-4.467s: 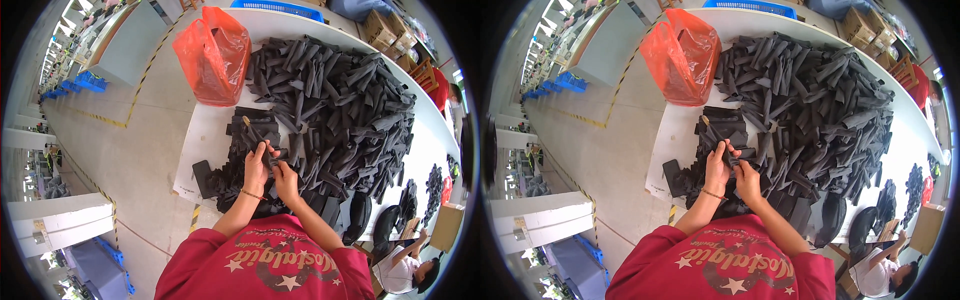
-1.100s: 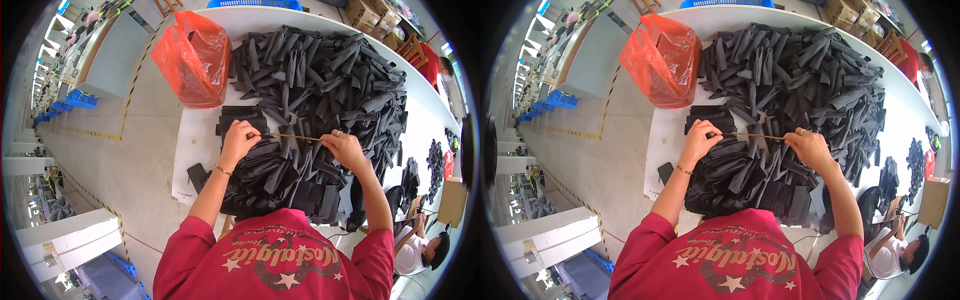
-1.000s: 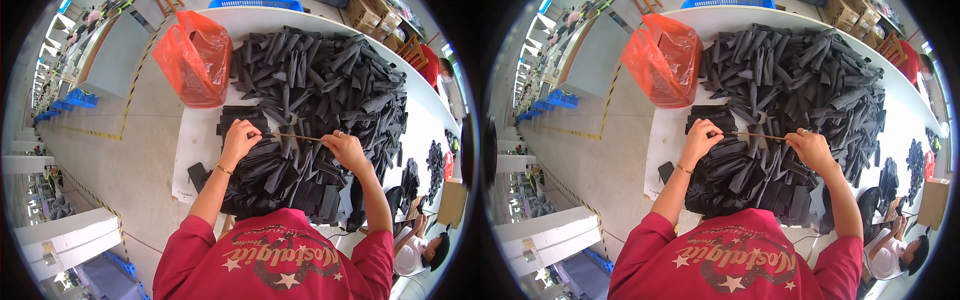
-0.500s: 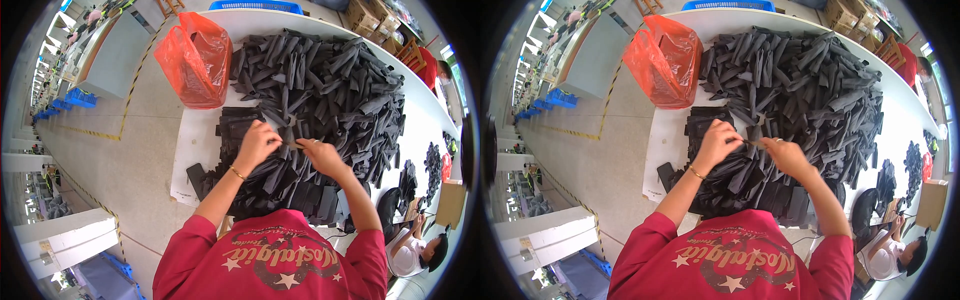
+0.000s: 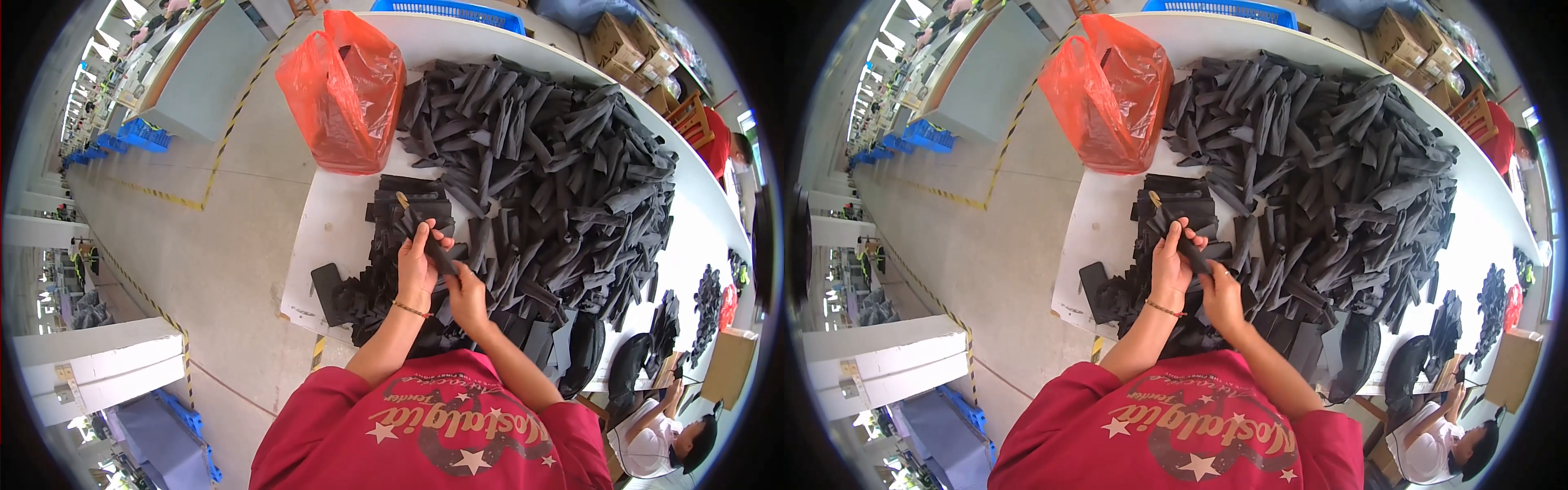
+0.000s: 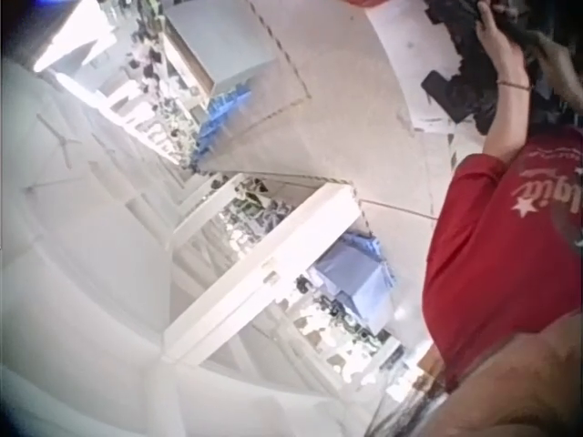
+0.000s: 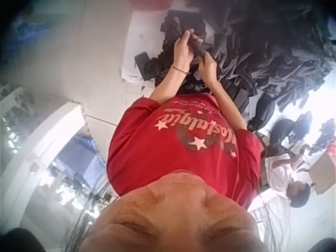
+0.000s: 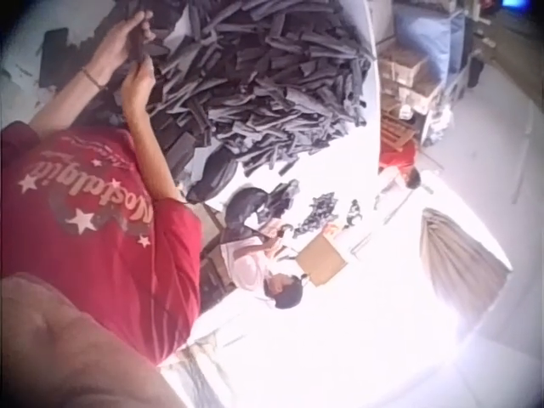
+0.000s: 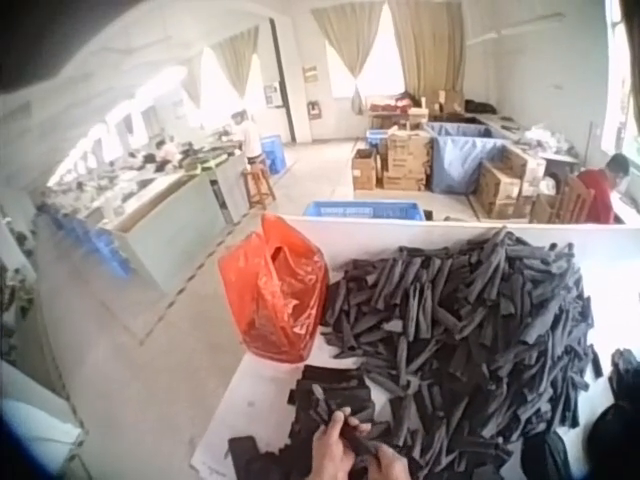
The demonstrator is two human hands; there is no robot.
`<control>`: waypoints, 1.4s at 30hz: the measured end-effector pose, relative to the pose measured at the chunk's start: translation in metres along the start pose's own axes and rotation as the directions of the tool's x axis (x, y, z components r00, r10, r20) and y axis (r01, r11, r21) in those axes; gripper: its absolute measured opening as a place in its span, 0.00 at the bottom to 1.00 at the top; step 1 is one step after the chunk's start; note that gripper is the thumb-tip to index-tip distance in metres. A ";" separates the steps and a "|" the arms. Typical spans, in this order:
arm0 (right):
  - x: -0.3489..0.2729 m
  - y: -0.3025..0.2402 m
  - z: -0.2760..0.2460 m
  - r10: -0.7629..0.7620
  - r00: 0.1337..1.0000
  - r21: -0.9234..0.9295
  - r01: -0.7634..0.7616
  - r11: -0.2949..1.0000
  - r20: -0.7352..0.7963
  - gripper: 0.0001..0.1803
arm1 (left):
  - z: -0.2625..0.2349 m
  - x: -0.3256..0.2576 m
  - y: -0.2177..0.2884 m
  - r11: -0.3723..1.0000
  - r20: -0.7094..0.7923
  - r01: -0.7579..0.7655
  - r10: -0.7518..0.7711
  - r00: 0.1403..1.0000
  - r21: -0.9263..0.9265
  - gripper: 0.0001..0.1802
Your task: Manually processing black foam tubes by turning them inside out or clearing them using a wooden stick.
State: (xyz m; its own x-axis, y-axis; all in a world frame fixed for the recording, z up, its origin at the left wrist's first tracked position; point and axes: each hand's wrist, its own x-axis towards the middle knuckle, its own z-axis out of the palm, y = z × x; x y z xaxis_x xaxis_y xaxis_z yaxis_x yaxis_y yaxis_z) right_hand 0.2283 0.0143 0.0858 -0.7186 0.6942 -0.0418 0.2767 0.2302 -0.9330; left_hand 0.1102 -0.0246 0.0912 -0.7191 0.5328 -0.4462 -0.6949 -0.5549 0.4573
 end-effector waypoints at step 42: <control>0.185 -0.043 -0.087 0.030 0.898 0.358 0.145 0.923 -0.440 0.07 | 0.080 0.016 -0.009 0.589 0.349 -0.099 -0.327 0.878 0.802 0.17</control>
State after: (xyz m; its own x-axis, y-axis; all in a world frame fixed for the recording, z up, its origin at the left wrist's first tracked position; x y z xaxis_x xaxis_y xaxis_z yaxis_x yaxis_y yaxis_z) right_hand 0.1389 0.1920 0.1497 -0.3561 0.9299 0.0919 -0.0770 0.0688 -0.9947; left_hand 0.1047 0.0406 0.1414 -0.4054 0.8725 -0.2728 -0.3414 0.1323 0.9306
